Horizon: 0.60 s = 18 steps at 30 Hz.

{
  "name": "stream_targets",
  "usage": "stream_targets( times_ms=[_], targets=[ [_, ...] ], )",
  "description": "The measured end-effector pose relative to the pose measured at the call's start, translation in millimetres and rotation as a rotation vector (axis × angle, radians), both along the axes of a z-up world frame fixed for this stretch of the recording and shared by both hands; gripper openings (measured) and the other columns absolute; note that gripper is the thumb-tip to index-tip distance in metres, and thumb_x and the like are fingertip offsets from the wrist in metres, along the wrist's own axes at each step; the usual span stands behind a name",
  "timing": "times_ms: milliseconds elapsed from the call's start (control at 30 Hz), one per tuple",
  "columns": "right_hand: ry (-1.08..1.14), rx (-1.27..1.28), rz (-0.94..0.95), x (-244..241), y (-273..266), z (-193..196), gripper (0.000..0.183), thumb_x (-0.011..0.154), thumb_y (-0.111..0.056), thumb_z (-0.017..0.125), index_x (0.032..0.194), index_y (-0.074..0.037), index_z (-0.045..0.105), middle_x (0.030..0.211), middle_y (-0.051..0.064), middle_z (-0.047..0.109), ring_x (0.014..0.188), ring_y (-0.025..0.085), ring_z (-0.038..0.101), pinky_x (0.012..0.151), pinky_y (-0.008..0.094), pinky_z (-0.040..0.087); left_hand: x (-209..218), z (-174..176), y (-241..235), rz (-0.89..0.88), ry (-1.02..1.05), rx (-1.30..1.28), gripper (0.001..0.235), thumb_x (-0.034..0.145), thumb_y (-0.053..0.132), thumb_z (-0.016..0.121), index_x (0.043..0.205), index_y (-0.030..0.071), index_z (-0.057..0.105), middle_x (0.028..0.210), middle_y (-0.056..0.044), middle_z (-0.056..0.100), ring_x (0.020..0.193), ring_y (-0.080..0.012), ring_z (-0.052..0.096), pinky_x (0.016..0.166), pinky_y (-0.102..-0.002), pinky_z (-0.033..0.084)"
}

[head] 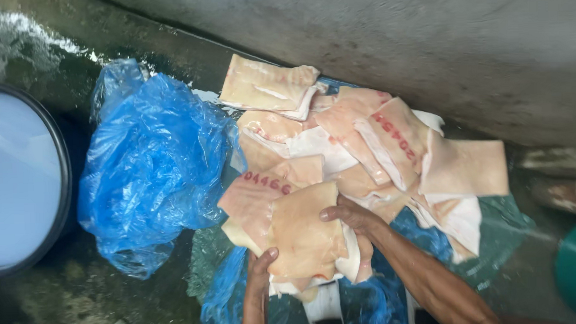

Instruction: The person washes several flat, light-colored material pieces by hand in a green bucket of water. They repeatedly submerge, agitate, and wring out the pieces, then place them into a blue basket.

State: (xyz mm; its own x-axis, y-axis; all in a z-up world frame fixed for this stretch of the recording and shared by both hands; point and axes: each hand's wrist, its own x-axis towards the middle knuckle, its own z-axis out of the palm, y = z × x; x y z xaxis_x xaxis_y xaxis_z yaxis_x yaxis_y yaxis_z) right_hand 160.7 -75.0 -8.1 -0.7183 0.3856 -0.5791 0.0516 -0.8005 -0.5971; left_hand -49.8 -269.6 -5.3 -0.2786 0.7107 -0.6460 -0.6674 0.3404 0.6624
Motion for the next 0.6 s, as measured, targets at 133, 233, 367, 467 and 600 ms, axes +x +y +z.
stream_targets(
  times_ms=[133, 233, 367, 467, 600],
  targets=[
    [-0.006, -0.001, -0.143, 27, -2, 67, 0.084, 0.069, -0.025, 0.080, 0.143, 0.003, 0.050, 0.127, 0.016, 0.067, 0.119, 0.028, 0.064, 0.101, 0.041, 0.053, -6, 97, 40, -0.179, 0.035, 0.021, 0.085, 0.067, 0.025, 0.076, 0.141, -0.007, 0.051, 0.126, -0.022, 0.067, 0.112, -0.0319, 0.067, 0.098, -0.043, 0.054],
    [-0.026, -0.022, -0.283, 55, -12, 134, 0.078, 0.071, -0.023, 0.078, 0.140, 0.003, 0.053, 0.124, 0.015, 0.068, 0.115, 0.026, 0.065, 0.099, 0.041, 0.054, 2, 172, 60, -0.263, 0.035, 0.027, 0.086, 0.067, 0.025, 0.077, 0.142, -0.007, 0.050, 0.127, -0.021, 0.066, 0.113, -0.0303, 0.066, 0.098, -0.041, 0.053],
    [-0.080, 0.046, -0.430, 101, -34, 247, 0.074, 0.074, -0.020, 0.077, 0.141, 0.004, 0.056, 0.126, 0.014, 0.068, 0.116, 0.022, 0.065, 0.102, 0.037, 0.051, 28, 269, 82, -0.369, 0.012, -0.010, 0.091, 0.062, 0.025, 0.077, 0.143, -0.004, 0.047, 0.127, -0.020, 0.066, 0.113, -0.0304, 0.067, 0.099, -0.042, 0.053],
    [-0.091, 0.021, -0.574, 141, -52, 332, 0.078, 0.071, -0.017, 0.076, 0.143, -0.002, 0.051, 0.127, 0.011, 0.067, 0.118, 0.020, 0.064, 0.103, 0.037, 0.050, 63, 332, 91, -0.465, -0.026, 0.046, 0.093, 0.062, 0.026, 0.078, 0.144, -0.003, 0.045, 0.127, -0.019, 0.066, 0.114, -0.0299, 0.067, 0.099, -0.042, 0.053],
    [-0.121, -0.049, -0.711, 208, -69, 429, 0.083, 0.071, -0.016, 0.077, 0.146, 0.003, 0.048, 0.131, 0.016, 0.065, 0.120, 0.025, 0.062, 0.104, 0.041, 0.049, 129, 401, 96, -0.586, -0.156, 0.057, 0.093, 0.063, 0.027, 0.079, 0.144, -0.005, 0.045, 0.125, -0.021, 0.066, 0.110, -0.0322, 0.067, 0.096, -0.045, 0.054]
  ],
)
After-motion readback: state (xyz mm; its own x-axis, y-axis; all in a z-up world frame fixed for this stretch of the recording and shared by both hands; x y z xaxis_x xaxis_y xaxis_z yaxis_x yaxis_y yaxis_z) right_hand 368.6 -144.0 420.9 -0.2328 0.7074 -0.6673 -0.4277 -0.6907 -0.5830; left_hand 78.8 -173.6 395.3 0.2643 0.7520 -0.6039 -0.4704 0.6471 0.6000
